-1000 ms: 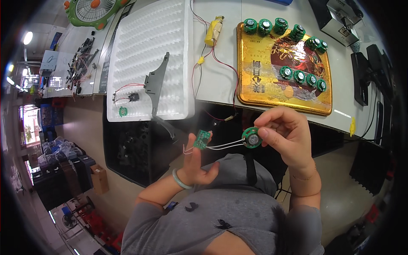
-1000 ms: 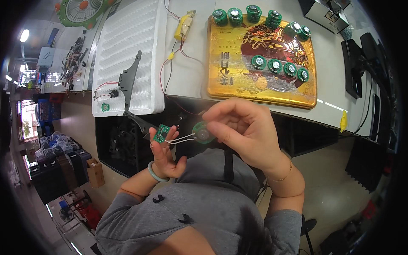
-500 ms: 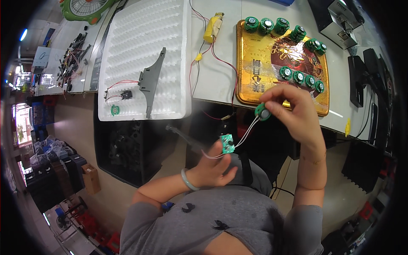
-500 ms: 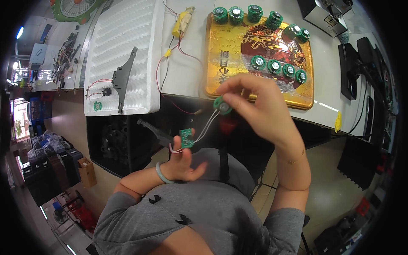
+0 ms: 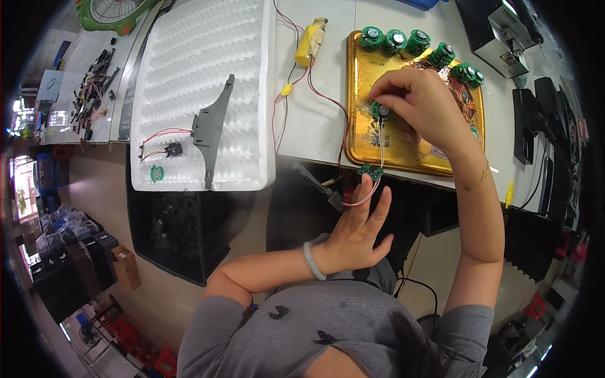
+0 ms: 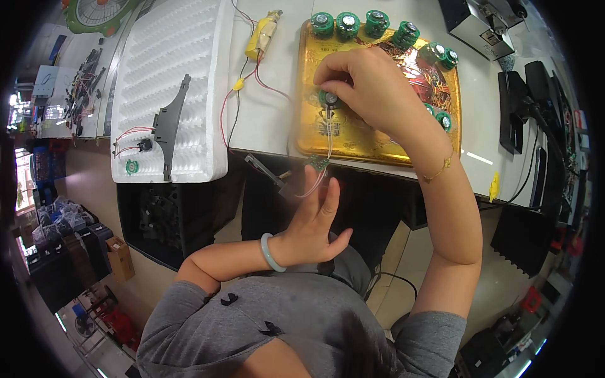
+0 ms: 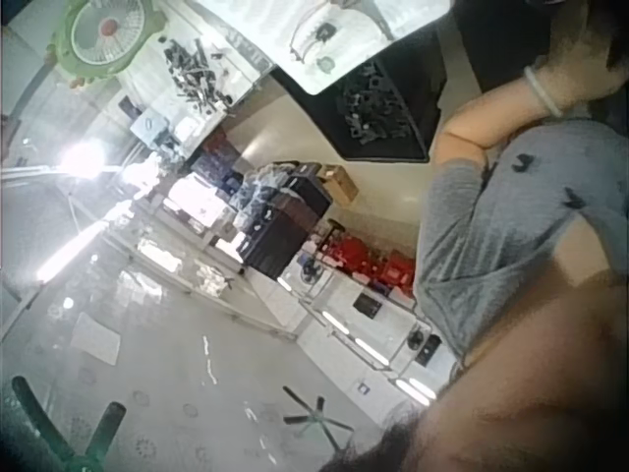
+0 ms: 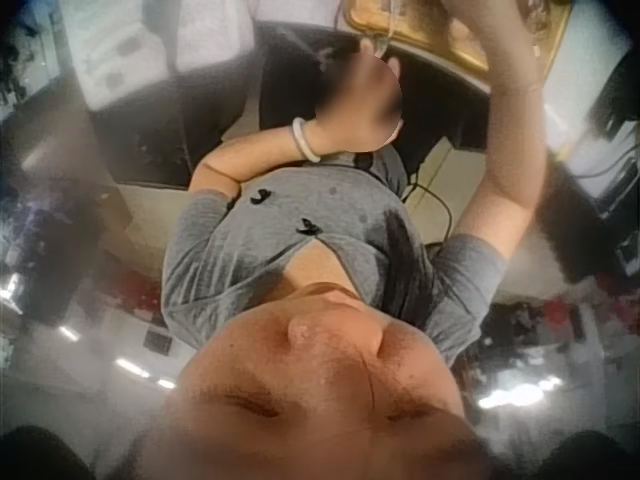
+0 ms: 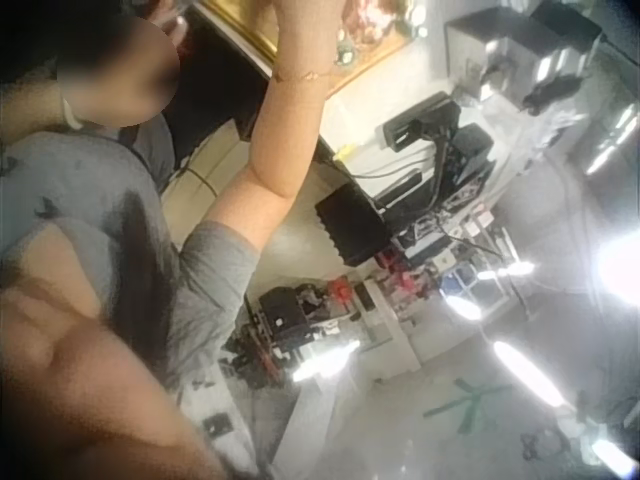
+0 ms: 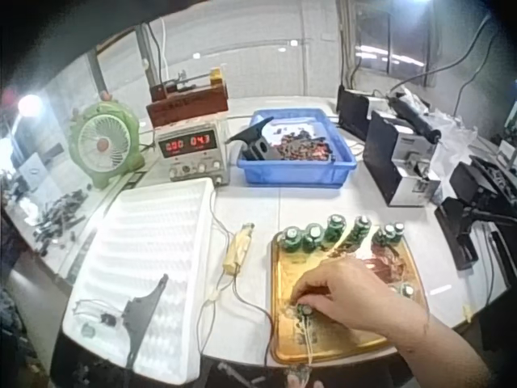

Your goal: Soldering wires from small speakers onto circuit boards.

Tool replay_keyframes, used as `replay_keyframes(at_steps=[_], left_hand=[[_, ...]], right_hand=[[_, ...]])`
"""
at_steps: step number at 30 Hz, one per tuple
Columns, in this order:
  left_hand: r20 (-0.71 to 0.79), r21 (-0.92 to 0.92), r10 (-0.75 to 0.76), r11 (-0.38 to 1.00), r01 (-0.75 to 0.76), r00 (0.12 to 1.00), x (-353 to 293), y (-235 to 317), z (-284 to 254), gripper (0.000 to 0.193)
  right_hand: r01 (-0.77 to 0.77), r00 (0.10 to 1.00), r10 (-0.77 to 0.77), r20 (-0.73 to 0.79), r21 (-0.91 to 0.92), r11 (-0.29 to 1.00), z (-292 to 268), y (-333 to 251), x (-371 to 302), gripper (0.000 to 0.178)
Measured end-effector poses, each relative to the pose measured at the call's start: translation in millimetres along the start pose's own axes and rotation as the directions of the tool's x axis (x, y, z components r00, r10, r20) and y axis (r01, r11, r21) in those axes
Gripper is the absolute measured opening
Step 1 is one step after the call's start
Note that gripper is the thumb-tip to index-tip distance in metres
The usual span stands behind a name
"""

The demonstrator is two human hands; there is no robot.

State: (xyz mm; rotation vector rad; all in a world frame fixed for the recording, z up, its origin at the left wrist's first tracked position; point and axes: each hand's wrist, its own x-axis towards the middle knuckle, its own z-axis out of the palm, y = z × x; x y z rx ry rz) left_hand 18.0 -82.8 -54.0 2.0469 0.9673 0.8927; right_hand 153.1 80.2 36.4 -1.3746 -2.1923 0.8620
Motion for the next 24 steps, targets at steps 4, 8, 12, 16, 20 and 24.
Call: replay_keyframes(at_steps=[4, 8, 12, 16, 20, 24], left_hand=[[-0.036, -0.029, -0.024, 0.999, 0.023, 0.999, 0.3, 1.1, -3.1, 0.085], [-0.05, -0.036, -0.025, 0.999, 0.023, 0.998, -4.4, -3.4, -5.3, 0.084], [0.018, -0.138, 0.057, 0.989, -0.054, 0.998, -17.6, -8.8, -4.2, 0.08], [0.038, -0.206, 0.259, 0.947, -0.246, 0.965, -23.9, -18.4, -19.0, 0.062], [-0.292, 0.113, 0.172, 0.983, -0.145, 0.941, 4.9, -15.1, -35.6, 0.047], [-0.346, -0.005, 0.001, 1.0, -0.003, 0.938, 13.7, -22.4, -34.1, 0.043]], right_hand=[[0.144, 0.956, -0.175, -0.238, -0.142, 0.979, 12.8, 4.0, -5.5, 0.007], [0.163, 0.932, -0.211, -0.294, -0.179, 0.97, 22.4, 0.9, -21.5, 0.006], [0.159, 0.942, -0.208, -0.263, -0.195, 0.968, 24.7, 0.1, -25.8, 0.007], [0.119, 0.971, -0.139, -0.192, -0.113, 0.986, 20.2, -3.6, -22.7, 0.005], [0.157, 0.977, -0.184, -0.106, -0.219, 0.963, 10.9, -5.5, -1.1, 0.011], [0.02, 0.991, -0.04, -0.13, -0.151, 0.988, 26.0, -26.1, 56.7, 0.027]])
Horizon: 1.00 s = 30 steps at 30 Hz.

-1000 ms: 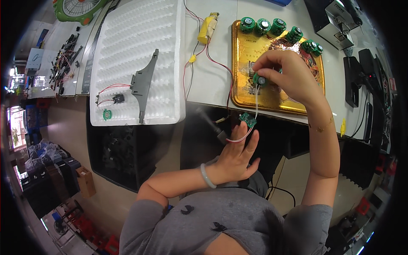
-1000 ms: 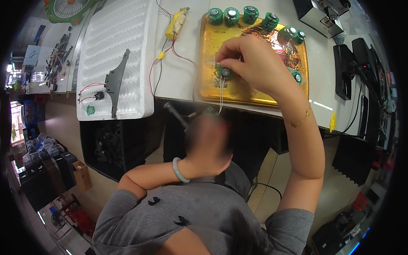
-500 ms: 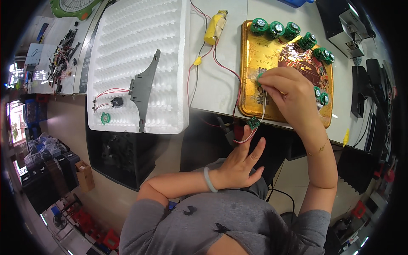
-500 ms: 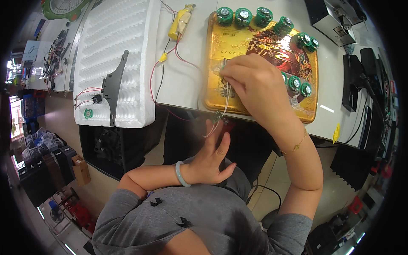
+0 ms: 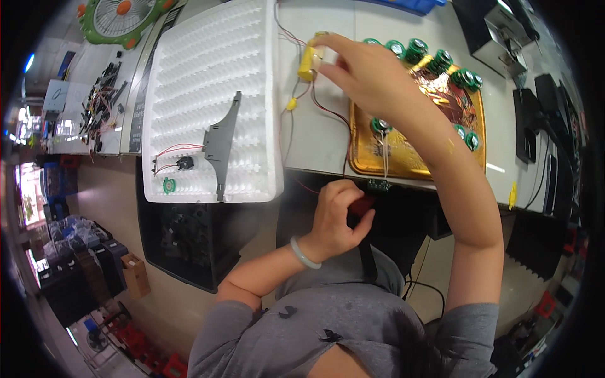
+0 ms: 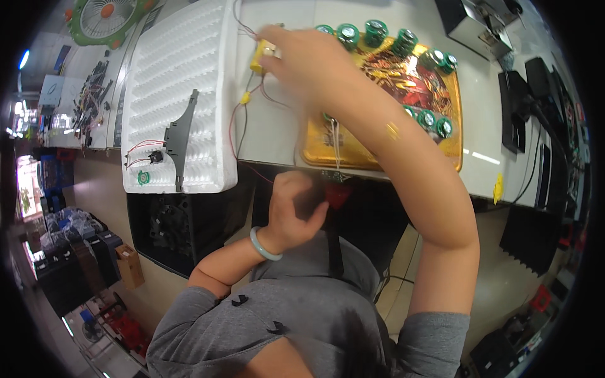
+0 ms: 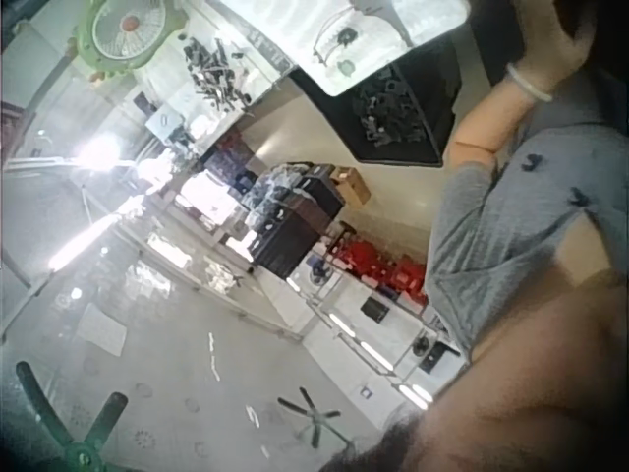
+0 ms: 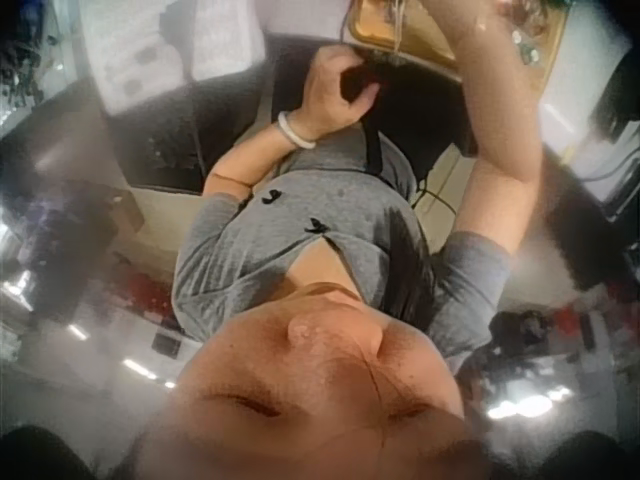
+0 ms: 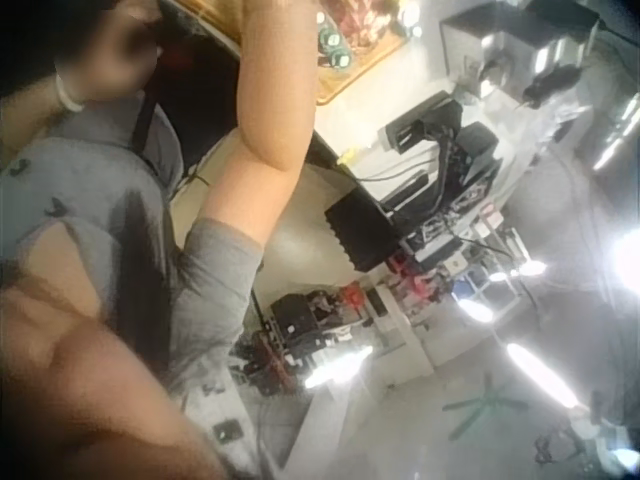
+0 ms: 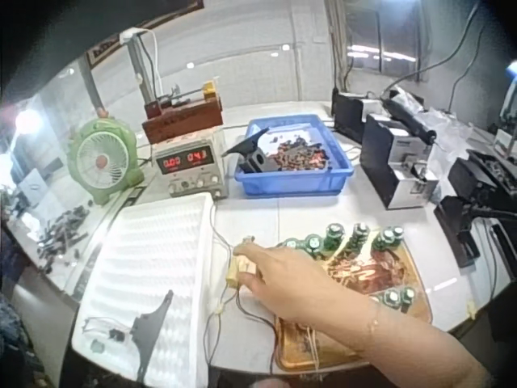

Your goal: Soldering wires from small speakers onto circuit boards.

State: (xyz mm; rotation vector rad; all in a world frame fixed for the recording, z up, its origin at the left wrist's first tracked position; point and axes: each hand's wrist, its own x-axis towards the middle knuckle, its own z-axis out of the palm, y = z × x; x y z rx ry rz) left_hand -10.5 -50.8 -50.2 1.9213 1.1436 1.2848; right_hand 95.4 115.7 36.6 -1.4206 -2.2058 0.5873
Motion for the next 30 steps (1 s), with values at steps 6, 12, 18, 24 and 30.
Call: replay_keyframes(at_steps=[6, 12, 18, 24, 30], left_hand=[[0.126, 0.011, -0.067, 0.998, 0.066, 0.99, -12.6, -7.2, -2.6, 0.042], [0.165, 0.078, -0.236, 0.971, 0.226, 0.958, -15.9, -19.3, 6.5, 0.039], [0.234, -0.098, -0.359, 0.916, 0.389, 0.904, -21.9, -38.4, 21.8, 0.029], [0.317, -0.393, -0.531, 0.681, 0.618, 0.786, -12.0, -39.5, 30.5, 0.024], [0.454, -0.703, -0.48, 0.324, 0.633, 0.75, -23.2, -27.9, 6.8, 0.022]], right_hand=[[-0.037, 0.998, 0.04, 0.039, -0.067, 0.997, 35.2, 7.8, 45.8, 0.033], [-0.025, 0.997, 0.05, -0.058, 0.364, 0.931, -7.5, -27.5, 8.4, 0.025], [0.105, 0.97, -0.242, -0.022, 0.936, 0.336, -25.5, -41.7, -86.6, 0.025], [0.175, 0.885, -0.462, -0.055, 0.959, 0.221, 30.4, -47.2, -174.7, 0.027], [0.079, 0.877, -0.48, 0.003, 0.985, 0.151, 35.4, -29.3, -218.8, 0.037]])
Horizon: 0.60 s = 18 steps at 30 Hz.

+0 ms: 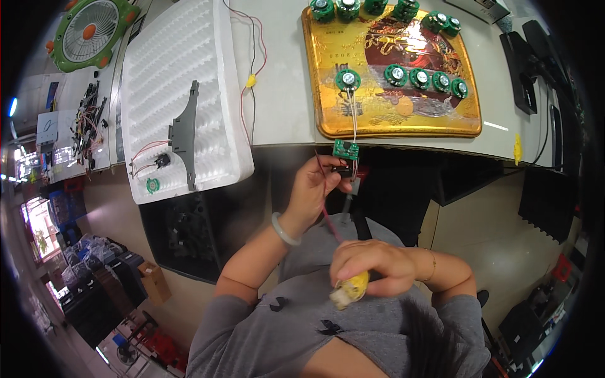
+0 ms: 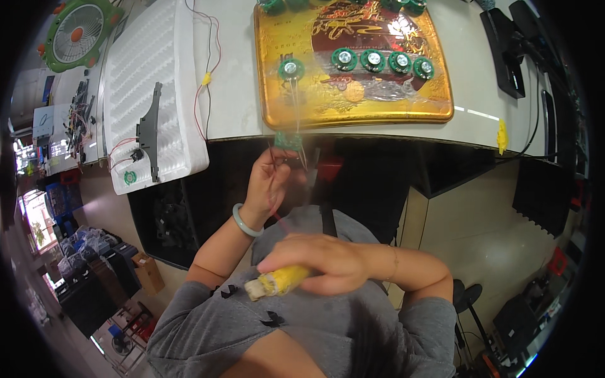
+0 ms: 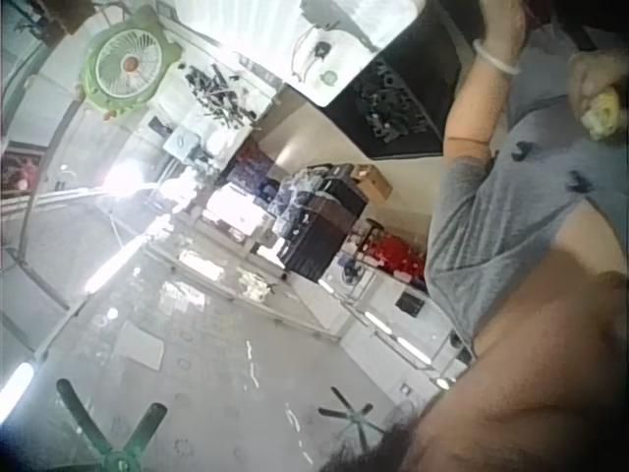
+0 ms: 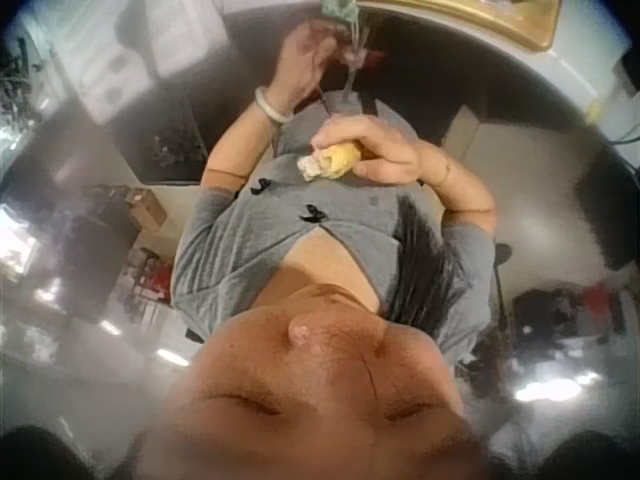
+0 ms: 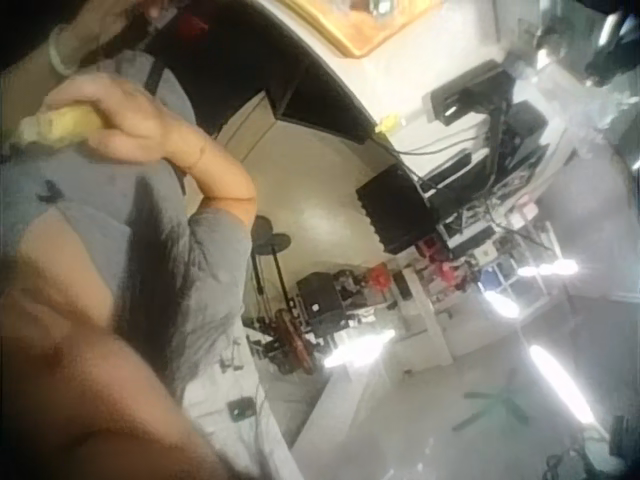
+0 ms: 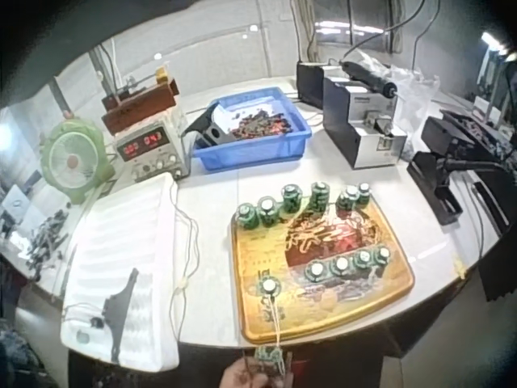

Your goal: Soldering wires from small speakers onto circuit boards.

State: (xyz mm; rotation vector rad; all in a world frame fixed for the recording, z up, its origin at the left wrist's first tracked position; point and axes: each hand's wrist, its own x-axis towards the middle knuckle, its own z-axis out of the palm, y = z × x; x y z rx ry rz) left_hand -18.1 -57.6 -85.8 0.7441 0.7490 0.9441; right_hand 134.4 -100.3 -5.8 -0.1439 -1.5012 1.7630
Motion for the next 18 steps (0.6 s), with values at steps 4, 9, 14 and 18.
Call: replay_keyframes(at_steps=[4, 9, 14, 18], left_hand=[[0.171, -0.368, -0.259, 0.878, 0.305, 0.951, -5.6, -2.8, -1.4, 0.024], [0.208, -0.517, -0.243, 0.795, 0.317, 0.948, -11.5, 0.8, 13.9, 0.018], [0.249, -0.441, -0.198, 0.848, 0.294, 0.948, -13.1, 6.2, 21.2, 0.022], [0.315, -0.529, -0.191, 0.778, 0.339, 0.93, -13.2, 3.8, 21.8, 0.039]], right_hand=[[-0.103, 0.924, 0.298, -0.241, 0.592, 0.799, 6.3, 9.1, -27.7, 0.039], [-0.042, 0.829, 0.326, -0.454, 0.531, 0.846, -0.4, 14.2, -45.4, 0.048], [-0.068, 0.787, 0.321, -0.527, 0.443, 0.894, -2.0, 10.3, -47.5, 0.048], [-0.139, 0.753, 0.346, -0.559, 0.379, 0.915, -0.6, 8.1, -45.6, 0.046]])
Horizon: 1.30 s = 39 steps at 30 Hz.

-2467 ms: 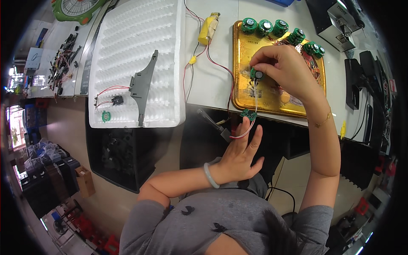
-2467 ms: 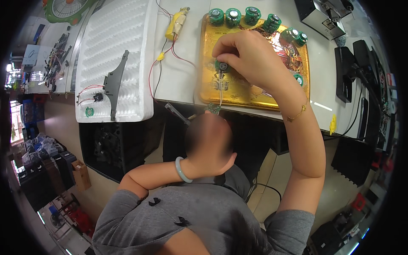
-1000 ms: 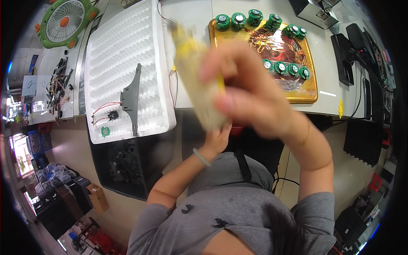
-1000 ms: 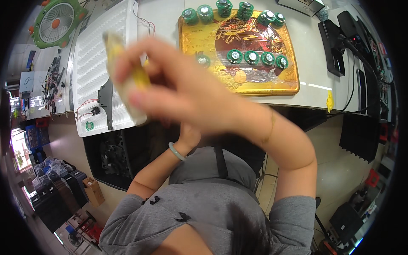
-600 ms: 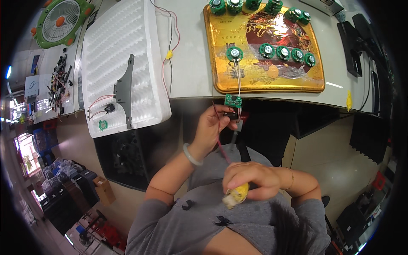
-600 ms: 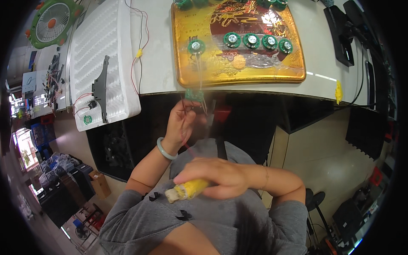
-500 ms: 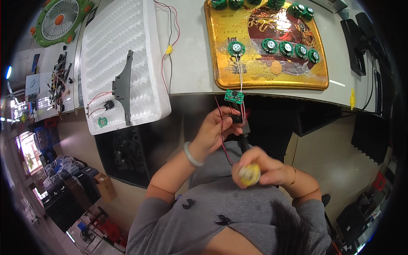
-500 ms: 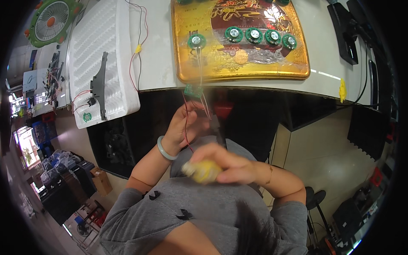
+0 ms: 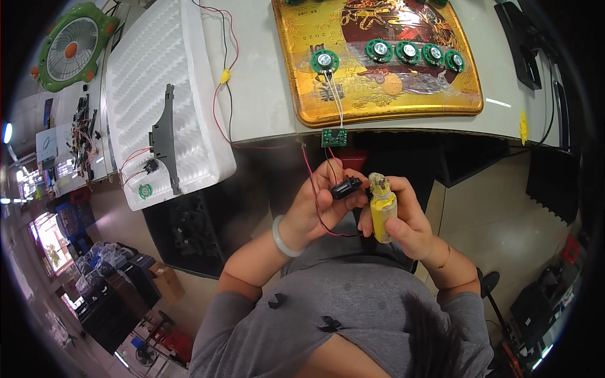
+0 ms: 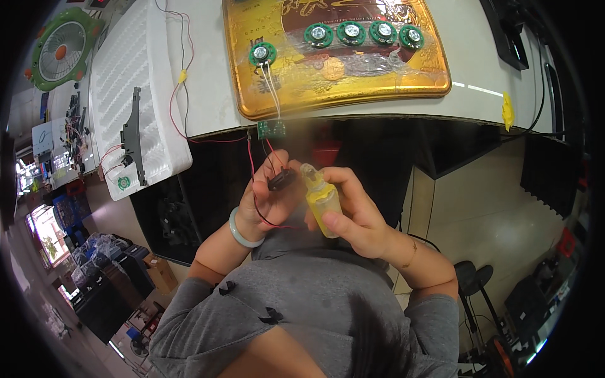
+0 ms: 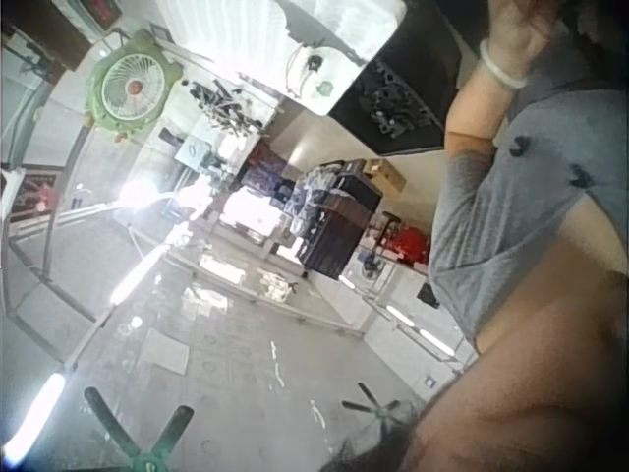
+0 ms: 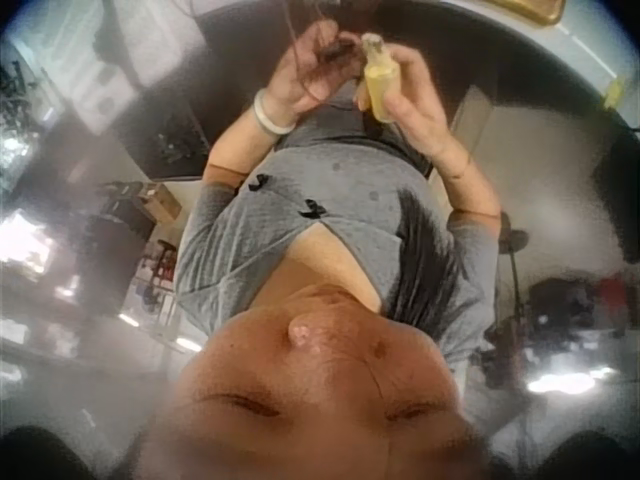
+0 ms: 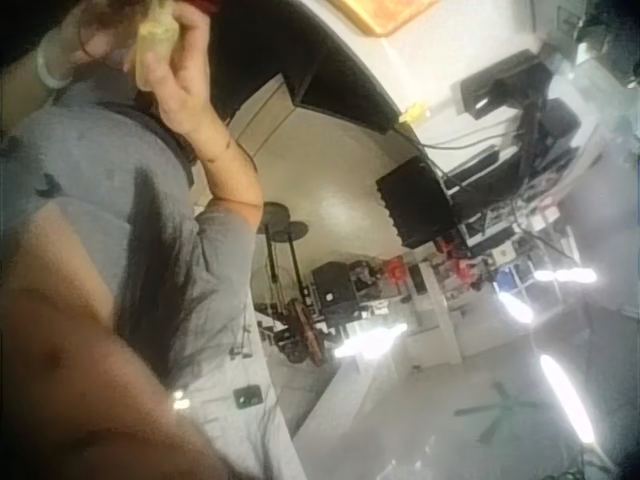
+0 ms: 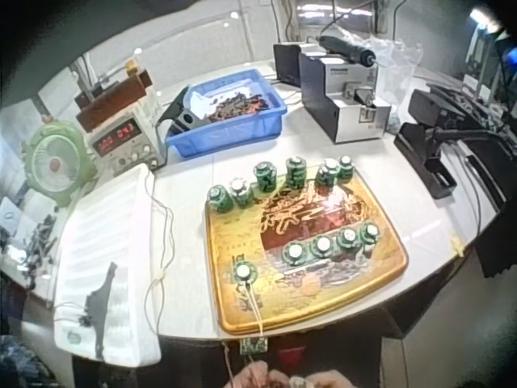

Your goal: Soldering wires from small speakers onto circuit boards.

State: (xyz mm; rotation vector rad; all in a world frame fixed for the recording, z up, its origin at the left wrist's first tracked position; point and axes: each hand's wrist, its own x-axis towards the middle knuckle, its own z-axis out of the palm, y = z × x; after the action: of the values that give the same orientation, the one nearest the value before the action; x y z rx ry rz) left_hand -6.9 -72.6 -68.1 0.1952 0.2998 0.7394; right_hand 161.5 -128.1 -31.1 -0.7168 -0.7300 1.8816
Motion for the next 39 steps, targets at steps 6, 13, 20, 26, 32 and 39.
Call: replay_keyframes(at_steps=[6, 13, 20, 26, 32, 39], left_hand=[[-0.066, 0.015, 0.039, 0.999, -0.038, 0.997, 1.6, -3.8, 11.9, 0.046], [-0.144, 0.043, 0.129, 0.991, -0.124, 0.981, 2.0, -8.2, 18.1, 0.048], [-0.173, 0.076, 0.135, 0.989, -0.123, 0.976, 1.9, -6.7, 20.6, 0.053], [-0.088, 0.094, 0.055, 0.994, -0.047, 0.995, 1.4, -0.4, 11.3, 0.044], [-0.01, 0.176, 0.02, 0.984, -0.018, 1.0, 1.5, 3.5, 2.2, 0.043], [-0.023, 0.21, 0.11, 0.972, -0.103, 0.994, 3.5, -2.7, 0.1, 0.038]], right_hand=[[0.01, 0.999, -0.014, -0.047, -0.1, 0.995, 1.3, -3.4, -1.1, 0.044], [0.168, 0.968, -0.247, 0.046, -0.851, 0.498, -1.5, -18.2, 2.6, 0.046], [-0.292, 0.956, 0.29, -0.053, -0.048, 0.955, 5.0, -22.2, 1.4, 0.038], [-0.393, 0.916, 0.383, 0.119, 0.456, 0.798, -2.8, -14.6, 7.2, 0.045], [-0.449, 0.884, 0.428, 0.191, 0.602, 0.66, -6.3, -20.1, 4.9, 0.034], [-0.318, 0.938, 0.338, 0.074, 0.565, 0.761, 1.8, -18.5, 4.7, 0.032]])
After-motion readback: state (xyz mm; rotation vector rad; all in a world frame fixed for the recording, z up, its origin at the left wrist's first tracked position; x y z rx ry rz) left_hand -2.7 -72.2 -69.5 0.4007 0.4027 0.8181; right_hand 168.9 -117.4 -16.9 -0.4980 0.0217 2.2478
